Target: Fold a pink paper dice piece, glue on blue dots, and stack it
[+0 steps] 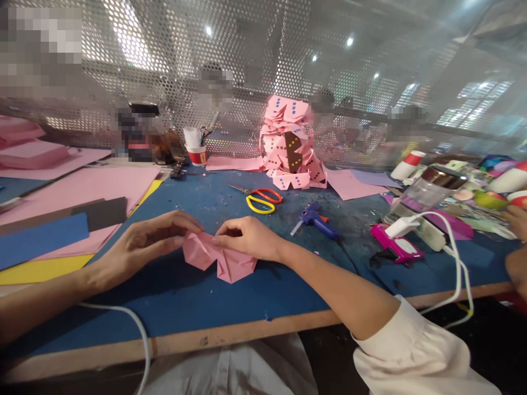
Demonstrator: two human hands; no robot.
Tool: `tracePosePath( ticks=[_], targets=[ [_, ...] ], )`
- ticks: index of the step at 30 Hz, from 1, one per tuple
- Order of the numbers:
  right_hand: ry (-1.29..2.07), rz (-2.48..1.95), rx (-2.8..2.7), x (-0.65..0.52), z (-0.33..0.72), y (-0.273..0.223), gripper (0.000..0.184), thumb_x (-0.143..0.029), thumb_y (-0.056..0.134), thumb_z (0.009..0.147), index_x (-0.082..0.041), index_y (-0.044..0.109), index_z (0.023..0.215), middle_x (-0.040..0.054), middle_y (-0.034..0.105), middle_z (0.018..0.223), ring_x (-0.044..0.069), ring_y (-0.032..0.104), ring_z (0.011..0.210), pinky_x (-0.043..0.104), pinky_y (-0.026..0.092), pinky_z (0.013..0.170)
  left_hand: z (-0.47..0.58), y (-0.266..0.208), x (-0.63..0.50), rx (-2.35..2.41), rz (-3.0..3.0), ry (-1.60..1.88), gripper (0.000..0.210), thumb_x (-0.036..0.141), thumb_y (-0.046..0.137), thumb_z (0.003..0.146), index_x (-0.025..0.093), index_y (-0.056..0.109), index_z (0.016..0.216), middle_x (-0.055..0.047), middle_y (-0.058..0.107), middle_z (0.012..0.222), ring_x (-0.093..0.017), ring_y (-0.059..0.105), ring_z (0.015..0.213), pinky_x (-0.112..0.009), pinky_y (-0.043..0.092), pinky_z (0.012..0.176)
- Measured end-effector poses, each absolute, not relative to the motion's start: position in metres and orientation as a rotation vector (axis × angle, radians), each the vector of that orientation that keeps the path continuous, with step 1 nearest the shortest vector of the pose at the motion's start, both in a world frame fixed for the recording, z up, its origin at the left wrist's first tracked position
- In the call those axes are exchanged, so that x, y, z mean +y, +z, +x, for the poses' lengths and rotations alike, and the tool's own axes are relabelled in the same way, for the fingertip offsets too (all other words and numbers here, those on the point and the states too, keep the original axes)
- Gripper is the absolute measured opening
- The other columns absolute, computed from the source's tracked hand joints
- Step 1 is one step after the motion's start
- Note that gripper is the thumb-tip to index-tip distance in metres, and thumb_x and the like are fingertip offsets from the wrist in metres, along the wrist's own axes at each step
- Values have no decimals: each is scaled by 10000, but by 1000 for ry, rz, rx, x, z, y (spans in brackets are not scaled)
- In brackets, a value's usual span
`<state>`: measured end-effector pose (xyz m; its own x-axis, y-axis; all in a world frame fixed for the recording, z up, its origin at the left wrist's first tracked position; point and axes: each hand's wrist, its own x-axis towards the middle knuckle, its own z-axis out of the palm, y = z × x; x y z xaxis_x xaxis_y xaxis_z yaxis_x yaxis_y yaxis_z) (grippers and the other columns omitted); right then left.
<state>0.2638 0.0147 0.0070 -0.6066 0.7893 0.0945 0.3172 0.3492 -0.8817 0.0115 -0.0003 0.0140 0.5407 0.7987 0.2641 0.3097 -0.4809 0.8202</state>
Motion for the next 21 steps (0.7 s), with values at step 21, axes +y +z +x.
tracePosePath(
  ticks=[21],
  targets=[
    [317, -942, -1950, 13, 277, 33, 214, -344, 515, 1020, -217, 684, 990, 55, 670, 1058, 198, 604, 1064, 366, 449, 987, 16, 7, 13, 1081, 1844, 936, 285, 466, 690, 851, 183, 673, 881, -29, 701, 858, -170, 620, 754, -275, 495, 693]
  ],
)
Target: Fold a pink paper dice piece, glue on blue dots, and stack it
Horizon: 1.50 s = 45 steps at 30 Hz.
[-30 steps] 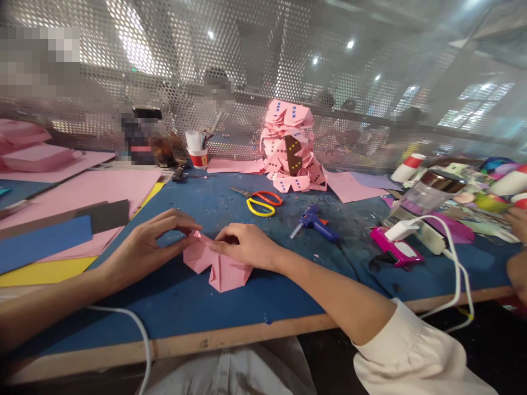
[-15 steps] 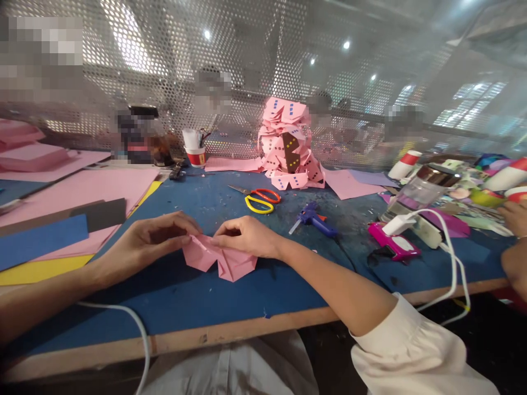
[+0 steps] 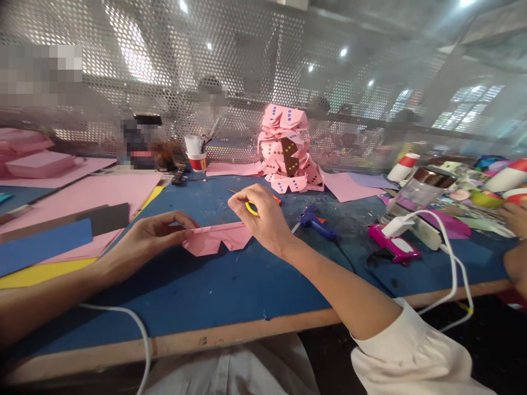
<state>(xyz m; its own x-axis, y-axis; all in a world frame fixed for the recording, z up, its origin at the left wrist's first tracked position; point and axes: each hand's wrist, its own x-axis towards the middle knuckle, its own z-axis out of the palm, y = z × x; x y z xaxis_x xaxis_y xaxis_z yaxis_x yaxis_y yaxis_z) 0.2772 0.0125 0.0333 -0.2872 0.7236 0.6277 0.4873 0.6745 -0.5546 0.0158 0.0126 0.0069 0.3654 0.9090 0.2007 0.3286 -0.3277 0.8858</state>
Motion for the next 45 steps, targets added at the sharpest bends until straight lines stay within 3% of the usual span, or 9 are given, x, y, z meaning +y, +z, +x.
tracePosePath(
  ticks=[6, 17, 23, 33, 37, 45],
  targets=[
    [88, -867, -2166, 0, 267, 26, 126, -336, 630, 964, -249, 690, 1033, 48, 663, 1129, 232, 557, 1129, 415, 379, 1048, 22, 11, 7, 1058, 1824, 979, 306, 477, 706, 832, 176, 655, 852, -47, 707, 944, -169, 621, 770, -290, 518, 720],
    [143, -837, -2207, -1, 262, 22, 84, -254, 616, 968, -228, 671, 910, 41, 680, 1013, 207, 579, 1016, 373, 408, 999, 33, 19, -2, 1021, 2006, 1014, 237, 437, 682, 863, 204, 701, 901, -78, 685, 1187, -252, 632, 1125, -401, 516, 969],
    [184, -822, -2195, -2, 260, 20, 109, -287, 628, 969, -218, 686, 908, 43, 687, 979, 196, 593, 993, 356, 423, 963, 35, 21, -3, 1090, 2053, 948, 247, 466, 660, 874, 228, 721, 895, -17, 741, 964, -219, 666, 935, -358, 500, 880],
    [278, -784, -2128, -1, 258, 22, 157, -265, 601, 977, -206, 647, 839, 27, 692, 900, 183, 612, 915, 355, 443, 910, 51, 24, -9, 1172, 2029, 971, 217, 424, 663, 857, 213, 687, 811, 26, 689, 805, -165, 599, 782, -293, 443, 763],
    [118, -822, -2107, -3, 260, 20, 47, -239, 616, 965, -210, 642, 940, 28, 692, 984, 194, 593, 1001, 365, 415, 965, 49, 19, -8, 1168, 2008, 999, 196, 395, 649, 867, 209, 688, 819, 26, 695, 819, -165, 602, 804, -288, 440, 781],
    [-259, -815, -2207, -10, 260, 19, 143, -316, 574, 1002, -229, 685, 1022, 35, 688, 1088, 211, 555, 1066, 395, 373, 998, 43, 15, -5, 1146, 1983, 1037, 218, 407, 646, 877, 202, 715, 844, 13, 727, 842, -177, 635, 838, -285, 457, 811]
  ],
)
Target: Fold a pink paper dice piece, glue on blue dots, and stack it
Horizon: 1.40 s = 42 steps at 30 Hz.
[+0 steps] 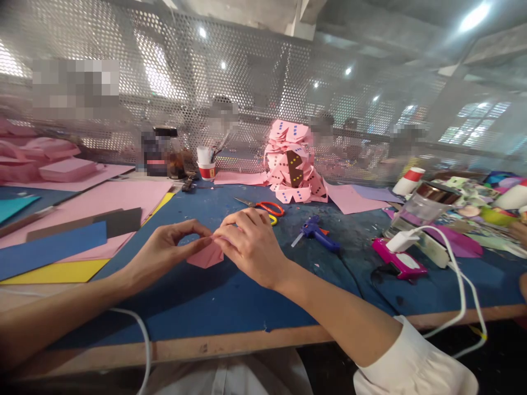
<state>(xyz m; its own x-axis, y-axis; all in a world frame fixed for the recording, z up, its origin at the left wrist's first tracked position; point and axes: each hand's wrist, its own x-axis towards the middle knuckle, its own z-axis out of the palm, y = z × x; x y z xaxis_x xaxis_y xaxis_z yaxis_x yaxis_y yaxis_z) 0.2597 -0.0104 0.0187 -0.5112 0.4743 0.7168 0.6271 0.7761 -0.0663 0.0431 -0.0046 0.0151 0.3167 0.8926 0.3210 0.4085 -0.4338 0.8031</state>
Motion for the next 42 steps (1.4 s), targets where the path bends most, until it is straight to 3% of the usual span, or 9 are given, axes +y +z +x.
tracePosePath(
  ticks=[14, 42],
  targets=[
    [-403, -787, -2259, -11, 260, 18, 156, -308, 563, 1010, -215, 687, 1027, 38, 693, 1086, 208, 549, 1037, 414, 341, 990, 44, 13, -8, 1141, 2072, 1084, 176, 384, 679, 860, 216, 708, 815, 20, 705, 830, -169, 615, 818, -289, 431, 784],
    [-222, -821, -2317, -9, 256, 12, 133, -249, 553, 1002, -202, 678, 1004, 47, 693, 1005, 216, 549, 1008, 396, 345, 941, 42, 4, -6, 1085, 2471, 1167, 88, 268, 639, 899, 212, 688, 852, -10, 685, 806, -192, 567, 833, -330, 417, 809]
  ],
)
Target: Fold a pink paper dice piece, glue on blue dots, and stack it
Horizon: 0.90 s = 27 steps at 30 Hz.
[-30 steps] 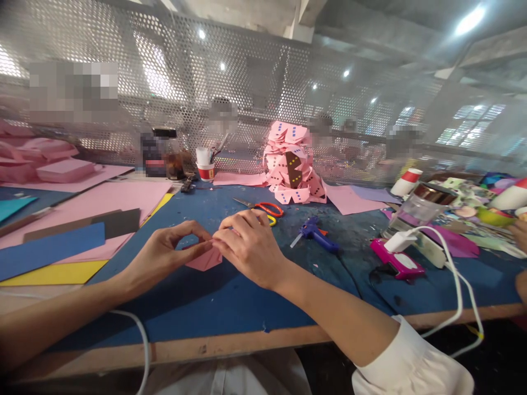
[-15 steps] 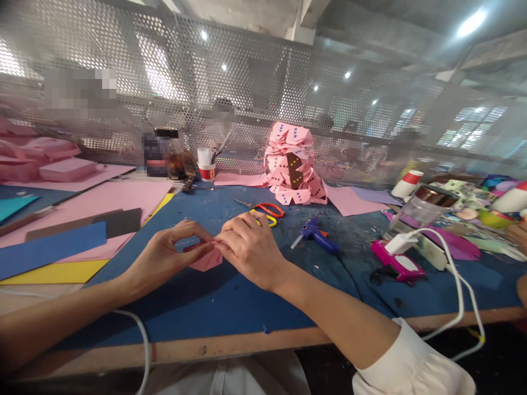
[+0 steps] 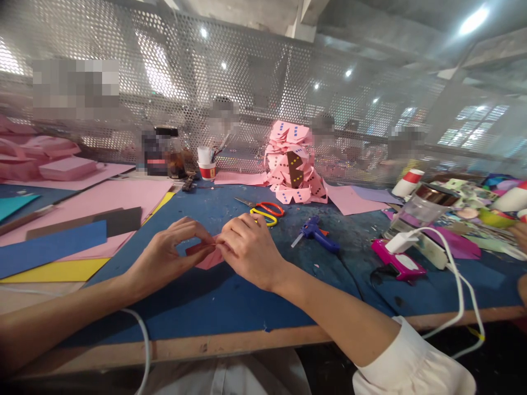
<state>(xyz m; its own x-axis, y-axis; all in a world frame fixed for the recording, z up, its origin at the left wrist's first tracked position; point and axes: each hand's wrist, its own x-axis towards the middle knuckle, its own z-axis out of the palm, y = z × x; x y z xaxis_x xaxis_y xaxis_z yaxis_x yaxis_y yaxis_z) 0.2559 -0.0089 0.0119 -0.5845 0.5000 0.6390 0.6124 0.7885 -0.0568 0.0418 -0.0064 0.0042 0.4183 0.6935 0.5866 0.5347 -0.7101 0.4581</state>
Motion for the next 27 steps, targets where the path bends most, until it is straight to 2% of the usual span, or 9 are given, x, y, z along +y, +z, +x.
tracePosePath(
  ticks=[8, 17, 27],
  targets=[
    [-240, -847, -2337, -7, 256, 10, 211, -317, 500, 1036, -181, 656, 993, 57, 671, 998, 219, 525, 983, 393, 348, 940, 44, 8, -9, 1074, 2519, 1167, 78, 197, 609, 902, 208, 681, 873, -2, 663, 785, -180, 551, 798, -331, 403, 805],
    [-237, -887, -2326, -6, 257, 11, 252, -376, 500, 1035, -198, 664, 967, 43, 676, 970, 213, 535, 988, 389, 340, 959, 43, 6, -8, 1096, 2494, 1184, 94, 208, 601, 905, 221, 688, 873, -6, 665, 785, -184, 565, 813, -325, 419, 814],
    [-300, -847, -2383, -9, 256, 12, 227, -301, 489, 1041, -182, 637, 916, 49, 677, 996, 207, 513, 974, 400, 337, 929, 43, 8, -7, 1096, 2437, 1138, 127, 296, 623, 920, 217, 694, 850, 0, 660, 755, -179, 531, 760, -325, 404, 784]
  ],
)
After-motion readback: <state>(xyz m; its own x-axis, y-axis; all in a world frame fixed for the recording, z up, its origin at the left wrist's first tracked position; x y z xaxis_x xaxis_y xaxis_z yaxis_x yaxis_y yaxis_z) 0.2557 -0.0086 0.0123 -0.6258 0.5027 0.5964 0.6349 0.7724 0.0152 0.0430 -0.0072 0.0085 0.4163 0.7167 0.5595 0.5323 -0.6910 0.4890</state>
